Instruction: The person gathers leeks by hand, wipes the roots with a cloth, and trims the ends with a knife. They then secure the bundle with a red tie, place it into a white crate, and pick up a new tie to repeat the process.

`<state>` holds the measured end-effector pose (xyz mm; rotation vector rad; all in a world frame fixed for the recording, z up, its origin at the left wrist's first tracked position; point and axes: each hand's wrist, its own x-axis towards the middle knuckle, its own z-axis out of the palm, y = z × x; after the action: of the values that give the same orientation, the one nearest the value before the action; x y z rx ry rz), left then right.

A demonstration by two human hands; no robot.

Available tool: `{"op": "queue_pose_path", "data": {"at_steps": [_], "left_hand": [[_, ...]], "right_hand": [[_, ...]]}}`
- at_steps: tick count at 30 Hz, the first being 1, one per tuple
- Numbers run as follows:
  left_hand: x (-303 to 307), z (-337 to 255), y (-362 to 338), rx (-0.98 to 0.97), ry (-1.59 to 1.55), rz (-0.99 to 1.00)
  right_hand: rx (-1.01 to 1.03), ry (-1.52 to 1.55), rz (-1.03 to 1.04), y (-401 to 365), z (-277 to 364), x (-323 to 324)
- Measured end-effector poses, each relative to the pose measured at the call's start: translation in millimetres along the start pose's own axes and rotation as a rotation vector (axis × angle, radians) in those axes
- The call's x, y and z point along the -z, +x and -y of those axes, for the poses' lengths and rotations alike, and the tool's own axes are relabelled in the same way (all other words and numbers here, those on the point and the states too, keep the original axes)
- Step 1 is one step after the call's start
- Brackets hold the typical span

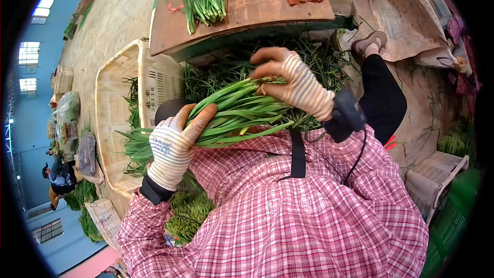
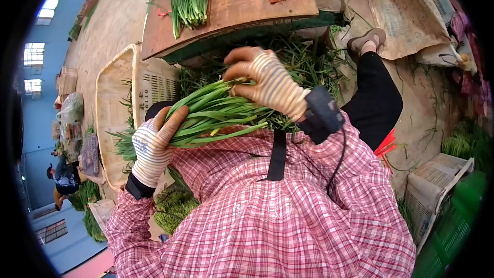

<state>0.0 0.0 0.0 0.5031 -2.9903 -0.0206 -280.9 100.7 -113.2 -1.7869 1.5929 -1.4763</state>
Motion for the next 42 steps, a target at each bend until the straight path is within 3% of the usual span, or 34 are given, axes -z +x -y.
{"op": "queue_pose_path", "data": {"at_steps": [1, 2, 5, 7, 9, 10, 11, 13, 15, 17, 18, 21, 22, 23, 25, 26, 27, 29, 31, 33, 34, 35, 38, 39, 41, 42], "left_hand": [[-1.4, -2.2, 1.3, -0.003, -0.023, -0.02], [-2.6, -3.0, 1.8, -0.005, -0.046, -0.039], [1.4, 0.5, 3.0, -0.024, -0.041, -0.035], [1.7, 0.7, -0.2, -0.042, -0.017, -0.02], [2.1, 2.4, -2.6, -0.055, -0.001, -0.022], [2.3, 3.2, -4.2, -0.058, 0.0, -0.027], [2.2, 4.2, -4.2, -0.063, 0.002, -0.035], [-1.7, 5.3, -0.3, -0.103, 0.001, -0.064], [-2.0, 0.8, 5.1, -0.135, 0.013, -0.053], [0.3, -2.6, 7.3, -0.126, 0.007, -0.037], [1.9, -2.7, 6.8, -0.115, -0.007, -0.033], [2.3, 4.0, -2.7, -0.084, -0.024, -0.049], [1.0, 6.3, -4.4, -0.077, -0.026, -0.061], [-0.5, 7.1, -3.1, -0.073, -0.029, -0.064], [-2.9, 6.3, 0.3, -0.07, -0.043, -0.059], [0.2, 2.6, 5.6, -0.063, -0.072, -0.051], [0.5, 2.2, 6.5, -0.063, -0.094, -0.063], [0.9, 3.9, 6.5, -0.061, -0.14, -0.079], [-2.2, 5.0, 1.9, -0.083, -0.111, -0.083], [-2.0, 5.1, 0.3, -0.077, -0.077, -0.067], [-2.7, 6.7, -0.2, -0.073, -0.066, -0.089], [-2.7, 7.0, 2.6, -0.061, -0.076, -0.098], [-1.4, 6.7, 9.1, -0.063, -0.098, -0.136], [-1.7, 7.6, 11.7, -0.064, -0.104, -0.129], [-0.7, 8.5, 11.5, -0.055, -0.116, -0.109], [1.7, 7.8, 9.7, -0.057, -0.084, -0.096]], "right_hand": [[0.081, -0.021, 0.039, -0.4, -0.3, -2.9], [-0.006, 0.143, -0.024, -2.7, 3.2, -7.7], [-0.28, 0.51, 0.041, -6.8, 0.1, -13.9], [-0.435, 0.713, -0.054, -15.0, -5.5, -7.5], [-0.558, 0.55, -0.124, -26.2, -32.5, 8.4], [-0.741, 0.292, -0.075, -28.5, -41.9, 18.9], [-0.775, 0.187, -0.013, -28.6, -49.8, 25.4], [-0.414, 0.398, -0.015, -15.5, -36.8, 20.2], [-0.439, 0.569, 0.085, 0.3, -2.4, 9.5], [-0.517, 0.53, 0.403, 7.8, 2.5, 7.9], [-0.498, 0.525, 0.312, 7.6, 0.7, 8.3], [-0.722, 0.364, 0.022, -7.6, -47.0, 22.2], [-0.724, 0.337, 0.026, -13.2, -57.4, 32.9], [-0.635, 0.659, -0.007, -20.8, -63.3, 29.9], [-0.456, 0.754, 0.099, -5.2, -13.9, 18.0], [-0.335, 0.62, 0.279, -0.1, -5.0, 14.3], [-0.511, 0.682, 0.42, -1.4, -3.8, 9.3], [-0.471, 0.403, 0.384, 0.6, -5.8, 20.7], [-0.635, 0.456, 0.253, -9.2, -14.5, 33.5], [-0.71, 0.17, 0.058, -24.2, -34.7, 37.6], [-0.777, 0.33, -0.002, -33.0, -39.5, 41.9], [-0.701, 0.626, -0.046, -43.4, -38.7, 39.6], [-0.502, 0.429, 0.208, -32.4, 1.9, 30.1], [-0.644, 0.504, 0.267, -34.4, 4.0, 24.4], [-0.606, 0.381, 0.341, -34.4, -5.0, 32.8], [-0.624, 0.238, 0.228, -42.3, -22.3, 32.2]]}}
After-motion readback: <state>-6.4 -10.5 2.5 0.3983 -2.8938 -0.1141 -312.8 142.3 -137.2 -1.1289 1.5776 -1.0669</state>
